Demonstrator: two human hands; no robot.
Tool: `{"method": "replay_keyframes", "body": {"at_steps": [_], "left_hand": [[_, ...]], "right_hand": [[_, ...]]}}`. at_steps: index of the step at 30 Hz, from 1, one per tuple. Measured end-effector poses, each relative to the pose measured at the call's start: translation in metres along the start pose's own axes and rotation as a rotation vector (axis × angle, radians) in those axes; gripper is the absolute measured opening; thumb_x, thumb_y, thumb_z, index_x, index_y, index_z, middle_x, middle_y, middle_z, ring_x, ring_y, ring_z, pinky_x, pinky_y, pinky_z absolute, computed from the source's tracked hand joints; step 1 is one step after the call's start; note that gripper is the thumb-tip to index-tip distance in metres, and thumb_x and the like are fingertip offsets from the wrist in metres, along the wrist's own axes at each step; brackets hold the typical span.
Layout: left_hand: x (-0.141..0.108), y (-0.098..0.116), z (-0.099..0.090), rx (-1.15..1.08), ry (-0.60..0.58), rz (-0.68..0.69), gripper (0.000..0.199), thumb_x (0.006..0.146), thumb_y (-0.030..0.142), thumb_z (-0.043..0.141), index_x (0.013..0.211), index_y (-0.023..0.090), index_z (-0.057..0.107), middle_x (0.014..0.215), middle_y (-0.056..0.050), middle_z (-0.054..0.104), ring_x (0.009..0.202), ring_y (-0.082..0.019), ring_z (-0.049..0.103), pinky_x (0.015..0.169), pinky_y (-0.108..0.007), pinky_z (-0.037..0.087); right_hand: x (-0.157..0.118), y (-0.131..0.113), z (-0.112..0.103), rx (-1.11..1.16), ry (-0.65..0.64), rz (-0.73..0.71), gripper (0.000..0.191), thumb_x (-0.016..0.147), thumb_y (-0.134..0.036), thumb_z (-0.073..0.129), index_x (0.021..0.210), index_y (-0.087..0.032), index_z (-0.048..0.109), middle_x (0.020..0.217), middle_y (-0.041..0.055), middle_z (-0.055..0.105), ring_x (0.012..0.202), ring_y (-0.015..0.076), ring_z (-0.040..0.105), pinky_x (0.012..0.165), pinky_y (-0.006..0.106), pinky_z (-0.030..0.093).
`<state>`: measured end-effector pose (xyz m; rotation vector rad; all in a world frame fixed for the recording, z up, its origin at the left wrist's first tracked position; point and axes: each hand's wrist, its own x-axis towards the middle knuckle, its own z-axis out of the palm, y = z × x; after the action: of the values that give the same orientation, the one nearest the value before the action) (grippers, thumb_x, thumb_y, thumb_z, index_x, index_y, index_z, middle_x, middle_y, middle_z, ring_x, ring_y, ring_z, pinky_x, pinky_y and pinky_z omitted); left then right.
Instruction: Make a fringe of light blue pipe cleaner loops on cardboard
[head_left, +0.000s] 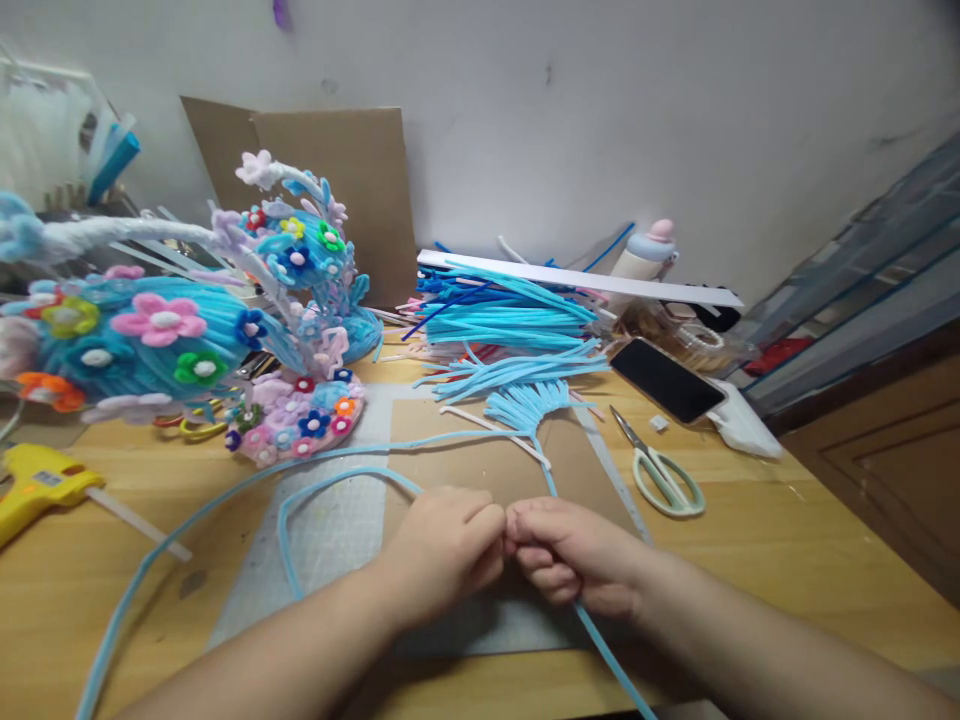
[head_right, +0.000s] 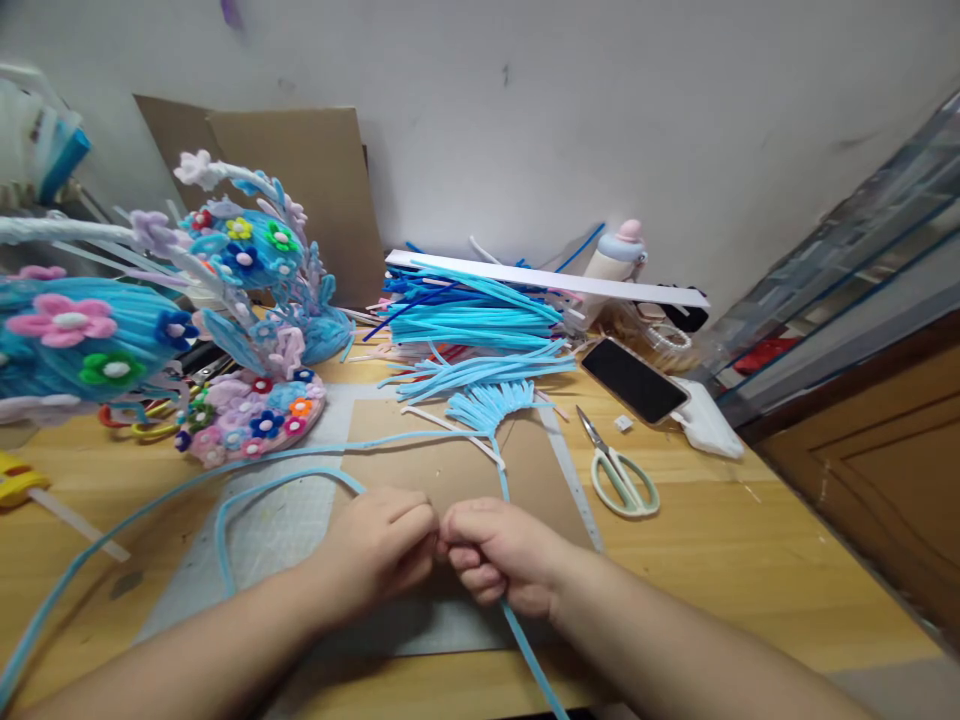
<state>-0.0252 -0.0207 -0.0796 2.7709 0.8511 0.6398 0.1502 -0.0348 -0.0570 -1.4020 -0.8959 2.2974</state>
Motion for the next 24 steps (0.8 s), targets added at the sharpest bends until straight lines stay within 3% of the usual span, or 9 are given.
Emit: {"method": "replay_keyframes", "body": {"at_steps": [4, 6, 7, 8, 10, 14, 17, 21, 24], "left_hand": [[-0.002, 0.0, 0.004, 0.005, 0.016, -0.013, 0.007, 0.078, 0.019, 0.049, 0.071, 0.019, 0.047, 0.067, 0.001, 0.056, 0.058, -0.014, 0.047, 0.053, -0.027, 0.028], [-0.002, -0.001, 0.004, 0.002, 0.01, -0.015, 0.011, 0.079, 0.021, 0.049, 0.069, 0.02, 0.045, 0.065, 0.001, 0.056, 0.057, -0.014, 0.047, 0.053, -0.027, 0.028], [-0.003, -0.001, 0.004, 0.0, 0.008, -0.013, 0.012, 0.08, 0.021, 0.048, 0.069, 0.02, 0.044, 0.064, 0.002, 0.055, 0.057, -0.014, 0.047, 0.053, -0.027, 0.029], [-0.003, -0.001, 0.004, -0.004, 0.006, -0.01, 0.011, 0.079, 0.02, 0.048, 0.069, 0.02, 0.044, 0.064, 0.002, 0.055, 0.057, -0.014, 0.046, 0.053, -0.027, 0.029], [-0.003, -0.002, 0.004, -0.01, 0.015, 0.003, 0.008, 0.078, 0.018, 0.047, 0.071, 0.02, 0.045, 0.066, 0.002, 0.056, 0.057, -0.013, 0.046, 0.054, -0.027, 0.029], [-0.002, -0.002, 0.003, 0.033, 0.087, 0.051, 0.007, 0.08, 0.017, 0.046, 0.073, 0.02, 0.047, 0.065, 0.002, 0.054, 0.057, -0.014, 0.044, 0.054, -0.029, 0.027], [-0.001, -0.001, 0.004, 0.076, 0.142, 0.104, 0.012, 0.083, 0.017, 0.044, 0.072, 0.02, 0.047, 0.064, 0.002, 0.054, 0.056, -0.014, 0.043, 0.052, -0.03, 0.025], [-0.002, -0.001, 0.006, 0.112, 0.167, 0.094, 0.012, 0.081, 0.015, 0.044, 0.069, 0.02, 0.047, 0.063, 0.001, 0.053, 0.055, -0.014, 0.042, 0.051, -0.029, 0.025], [-0.002, 0.002, 0.008, 0.101, 0.168, 0.035, 0.011, 0.077, 0.014, 0.045, 0.068, 0.02, 0.046, 0.061, 0.001, 0.053, 0.053, -0.014, 0.041, 0.051, -0.029, 0.026]], "right_hand": [[-0.003, 0.012, 0.009, -0.802, 0.381, -0.574, 0.016, 0.072, -0.018, 0.048, 0.059, -0.017, 0.039, 0.053, -0.0045, 0.037, 0.05, 0.0077, 0.032, 0.049, 0.022, 0.022], [-0.007, 0.019, 0.011, -1.141, 0.457, -0.804, 0.018, 0.076, -0.02, 0.047, 0.059, -0.017, 0.042, 0.059, -0.0017, 0.042, 0.057, 0.0099, 0.035, 0.054, 0.025, 0.022], [-0.009, 0.02, 0.011, -1.214, 0.465, -0.851, 0.019, 0.078, -0.021, 0.045, 0.06, -0.017, 0.042, 0.06, -0.0012, 0.043, 0.058, 0.0103, 0.035, 0.054, 0.026, 0.022], [-0.01, 0.021, 0.012, -1.21, 0.461, -0.849, 0.02, 0.08, -0.022, 0.044, 0.061, -0.017, 0.042, 0.06, -0.0013, 0.043, 0.058, 0.0103, 0.035, 0.055, 0.026, 0.022], [-0.012, 0.018, 0.011, -0.972, 0.415, -0.697, 0.02, 0.08, -0.023, 0.045, 0.062, -0.017, 0.04, 0.058, -0.0031, 0.041, 0.054, 0.0089, 0.034, 0.052, 0.024, 0.023], [-0.012, 0.005, 0.005, -0.069, 0.037, -0.084, 0.012, 0.079, -0.027, 0.044, 0.071, -0.018, 0.041, 0.053, -0.0083, 0.035, 0.037, 0.0036, 0.021, 0.038, 0.018, 0.013], [-0.008, 0.0, -0.001, 0.353, -0.154, 0.168, 0.011, 0.077, -0.023, 0.045, 0.069, -0.017, 0.042, 0.051, -0.0089, 0.034, 0.033, 0.001, 0.019, 0.036, 0.015, 0.008], [-0.004, 0.002, 0.001, 0.421, -0.149, 0.157, 0.014, 0.076, -0.021, 0.045, 0.066, -0.017, 0.037, 0.05, -0.0087, 0.035, 0.032, 0.0006, 0.02, 0.036, 0.014, 0.007], [-0.002, 0.006, 0.007, 0.182, 0.01, -0.04, 0.018, 0.076, -0.023, 0.047, 0.065, -0.019, 0.033, 0.049, -0.0099, 0.028, 0.035, 0.0028, 0.014, 0.038, 0.017, 0.007]]}}
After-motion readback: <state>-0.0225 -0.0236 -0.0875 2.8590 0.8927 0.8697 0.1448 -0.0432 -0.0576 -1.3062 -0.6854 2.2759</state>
